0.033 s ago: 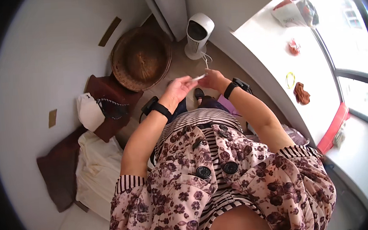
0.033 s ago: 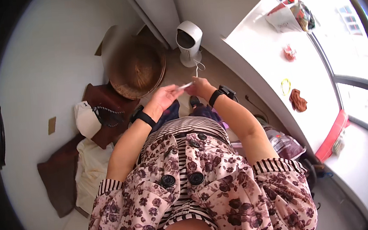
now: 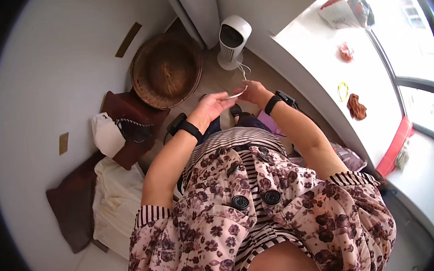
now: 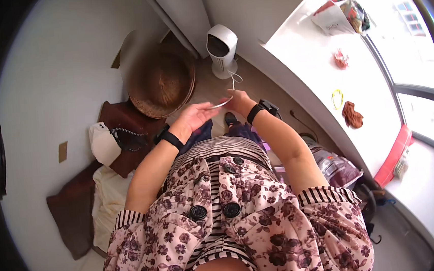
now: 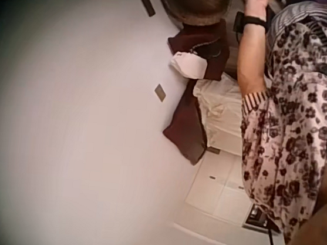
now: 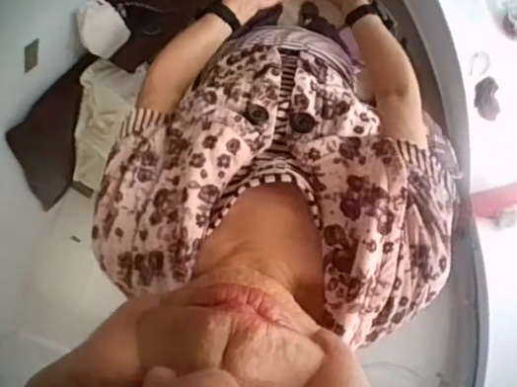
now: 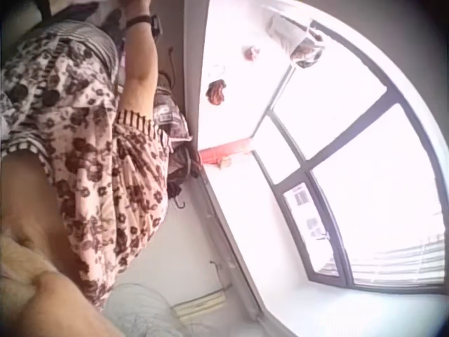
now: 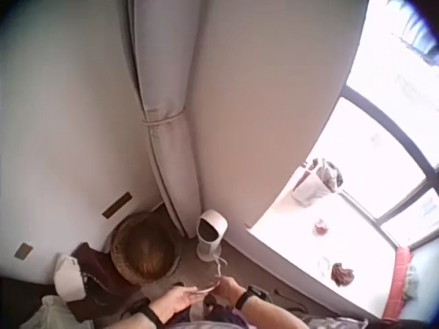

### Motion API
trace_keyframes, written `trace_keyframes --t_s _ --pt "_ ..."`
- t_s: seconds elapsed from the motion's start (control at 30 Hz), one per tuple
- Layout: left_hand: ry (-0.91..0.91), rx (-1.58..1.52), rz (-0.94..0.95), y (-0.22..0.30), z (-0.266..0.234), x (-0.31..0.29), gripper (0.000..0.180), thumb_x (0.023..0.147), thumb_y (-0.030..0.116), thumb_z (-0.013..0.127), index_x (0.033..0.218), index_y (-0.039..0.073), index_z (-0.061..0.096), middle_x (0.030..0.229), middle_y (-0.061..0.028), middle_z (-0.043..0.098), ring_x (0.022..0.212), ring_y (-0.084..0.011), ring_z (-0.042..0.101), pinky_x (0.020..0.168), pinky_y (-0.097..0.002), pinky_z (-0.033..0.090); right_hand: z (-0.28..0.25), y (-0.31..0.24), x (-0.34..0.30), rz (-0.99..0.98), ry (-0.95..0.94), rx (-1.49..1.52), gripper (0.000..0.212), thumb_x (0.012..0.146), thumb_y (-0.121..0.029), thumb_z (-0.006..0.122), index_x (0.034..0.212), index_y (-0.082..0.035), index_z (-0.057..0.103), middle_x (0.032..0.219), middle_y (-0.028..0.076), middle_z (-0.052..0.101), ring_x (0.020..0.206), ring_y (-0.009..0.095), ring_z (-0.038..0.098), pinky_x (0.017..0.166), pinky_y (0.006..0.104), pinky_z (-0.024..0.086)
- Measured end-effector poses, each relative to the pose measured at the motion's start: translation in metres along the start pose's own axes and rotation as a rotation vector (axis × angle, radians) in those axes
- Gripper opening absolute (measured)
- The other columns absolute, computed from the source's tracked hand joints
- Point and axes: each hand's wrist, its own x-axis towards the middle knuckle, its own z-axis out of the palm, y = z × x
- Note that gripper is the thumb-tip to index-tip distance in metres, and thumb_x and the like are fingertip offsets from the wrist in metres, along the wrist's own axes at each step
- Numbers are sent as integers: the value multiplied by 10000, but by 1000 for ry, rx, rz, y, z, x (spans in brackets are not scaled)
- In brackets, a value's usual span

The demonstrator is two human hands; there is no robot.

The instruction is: The person unplugs a fan, wipes the exterior and the grille using a cloth, and then rinses the cloth in a bucket in a bathroom.

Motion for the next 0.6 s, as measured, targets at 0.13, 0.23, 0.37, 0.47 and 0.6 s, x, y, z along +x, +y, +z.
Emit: trace_keyframes --t_s 0.13,0.23,0.37,0.47,0.6 --pt "-1 715 -75 -6 -11 -9 279 830 110 581 1046 -56 522 854 -160 607 815 -281 638 724 -378 535 -22 -7 30 -61 -182 63 119 899 -38 378 943 6 479 779 120 552 647 221 550 636 364 498" --pt "-15 754 -91 5 -31 -11 309 844 158 571 1095 -17 527 765 -102 608 703 -213 641 641 -343 544 -2 4 18 -42 -150 1 106 900 -48 384 896 2 478 720 102 540 614 205 526 616 345 491" --pt "-70 920 -110 10 -54 -28 293 867 191 537 1097 11 551 689 -55 587 650 -166 627 598 -310 540 29 22 -7 -106 -123 -54 124 908 -73 380 889 -2 480 718 81 533 596 168 504 602 303 452" --pt "-96 1029 -159 8 -69 -30 312 870 202 530 1129 28 550 654 -36 575 619 -150 616 569 -312 533 22 34 -4 -110 -299 -15 117 891 -54 380 892 10 478 716 99 543 596 185 514 574 318 460" --pt "-77 975 -82 11 -96 -27 251 829 208 568 1007 34 602 663 -44 582 592 -164 608 533 -311 537 37 48 -29 -147 -241 -172 113 876 -51 413 881 19 501 714 102 545 590 184 513 571 311 451"
